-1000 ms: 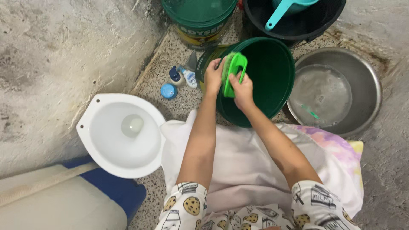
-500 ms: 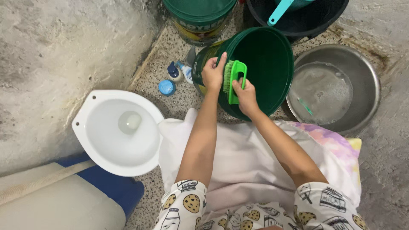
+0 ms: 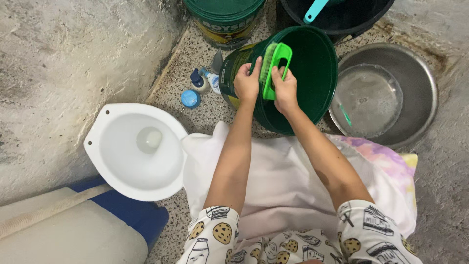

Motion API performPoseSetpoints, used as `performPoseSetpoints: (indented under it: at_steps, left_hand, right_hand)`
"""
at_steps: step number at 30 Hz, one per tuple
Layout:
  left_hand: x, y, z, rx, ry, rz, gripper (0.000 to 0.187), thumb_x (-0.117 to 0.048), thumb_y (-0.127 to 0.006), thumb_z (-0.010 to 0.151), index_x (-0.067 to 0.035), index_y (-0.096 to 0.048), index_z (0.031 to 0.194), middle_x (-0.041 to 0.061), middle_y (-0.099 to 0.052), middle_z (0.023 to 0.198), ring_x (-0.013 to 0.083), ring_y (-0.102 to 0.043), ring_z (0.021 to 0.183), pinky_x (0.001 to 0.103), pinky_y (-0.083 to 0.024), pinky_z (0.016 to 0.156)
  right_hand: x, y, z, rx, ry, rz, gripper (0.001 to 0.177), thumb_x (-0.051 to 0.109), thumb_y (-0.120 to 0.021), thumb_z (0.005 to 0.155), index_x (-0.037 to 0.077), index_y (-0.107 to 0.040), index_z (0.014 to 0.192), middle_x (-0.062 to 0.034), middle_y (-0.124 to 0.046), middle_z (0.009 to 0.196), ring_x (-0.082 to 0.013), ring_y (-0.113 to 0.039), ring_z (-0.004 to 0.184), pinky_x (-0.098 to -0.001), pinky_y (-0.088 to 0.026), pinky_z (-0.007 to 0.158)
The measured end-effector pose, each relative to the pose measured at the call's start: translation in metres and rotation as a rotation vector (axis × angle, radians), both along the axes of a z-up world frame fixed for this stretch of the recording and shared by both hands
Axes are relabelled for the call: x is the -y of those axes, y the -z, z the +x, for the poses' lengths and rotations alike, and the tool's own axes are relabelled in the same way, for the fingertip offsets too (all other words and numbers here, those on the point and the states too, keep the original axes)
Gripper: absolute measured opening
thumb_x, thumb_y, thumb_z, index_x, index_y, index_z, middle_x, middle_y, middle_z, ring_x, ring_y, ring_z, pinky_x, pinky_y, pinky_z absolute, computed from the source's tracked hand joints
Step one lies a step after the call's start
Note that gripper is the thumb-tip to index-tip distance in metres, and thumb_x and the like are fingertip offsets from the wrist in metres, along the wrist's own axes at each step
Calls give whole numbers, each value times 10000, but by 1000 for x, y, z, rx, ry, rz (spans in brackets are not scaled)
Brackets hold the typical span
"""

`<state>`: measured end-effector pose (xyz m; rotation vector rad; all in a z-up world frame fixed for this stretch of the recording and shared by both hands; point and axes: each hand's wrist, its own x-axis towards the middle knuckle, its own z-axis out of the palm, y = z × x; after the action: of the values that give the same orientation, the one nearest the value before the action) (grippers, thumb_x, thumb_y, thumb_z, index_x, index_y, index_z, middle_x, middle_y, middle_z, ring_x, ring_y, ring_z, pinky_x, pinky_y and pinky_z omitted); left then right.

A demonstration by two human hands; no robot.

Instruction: The person scrubs the inside of a green bucket with a green scrubber, then pours out the water. They continue to scrub the bucket's exterior and lid using a toothbrush, rinsing the brush in a metal basin nearby.

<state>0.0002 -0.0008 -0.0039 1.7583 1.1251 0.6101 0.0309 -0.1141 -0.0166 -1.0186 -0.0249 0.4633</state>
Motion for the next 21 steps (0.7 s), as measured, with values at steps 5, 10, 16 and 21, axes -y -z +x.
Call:
performPoseSetpoints:
  at_steps: [5, 10, 16, 21]
  left_hand:
    - [-4, 3, 0, -10, -5, -133, 610, -624, -788, 749, -44, -785, 938, 35, -708, 702, 126, -613, 622, 299, -497, 621]
    - [-11, 1, 1, 20, -12, -217, 631, -630, -792, 726, -32, -801, 929, 16, -686, 681, 107, -602, 613, 281, -497, 609]
    - [-10, -7, -2, 84, -36, -257, 627, -608, -812, 721, -11, -792, 910, 18, -677, 693, 106, -588, 619, 276, -487, 607]
    - [-13, -15, 0, 44, -77, -246, 550, -557, -824, 735, -18, -795, 843, 16, -713, 686, 97, -629, 621, 257, -506, 629]
  right_hand:
    - [28, 13, -21, 139, -189, -242, 239, 173, -712, 1030, 119, -539, 874, 77, -522, 798, -39, -474, 710, -240, -436, 640]
    - [62, 16, -34, 181, -493, -434, 167, 165, -717, 966, 92, -605, 867, 65, -624, 796, -36, -569, 724, -240, -501, 653]
    - [91, 15, -41, 336, -694, -584, 166, 194, -768, 929, 54, -724, 1006, 42, -689, 839, -48, -594, 758, -260, -523, 689]
    - [125, 13, -42, 467, -936, -747, 312, 290, -800, 864, 108, -762, 1115, 9, -764, 856, -66, -663, 754, -266, -550, 713]
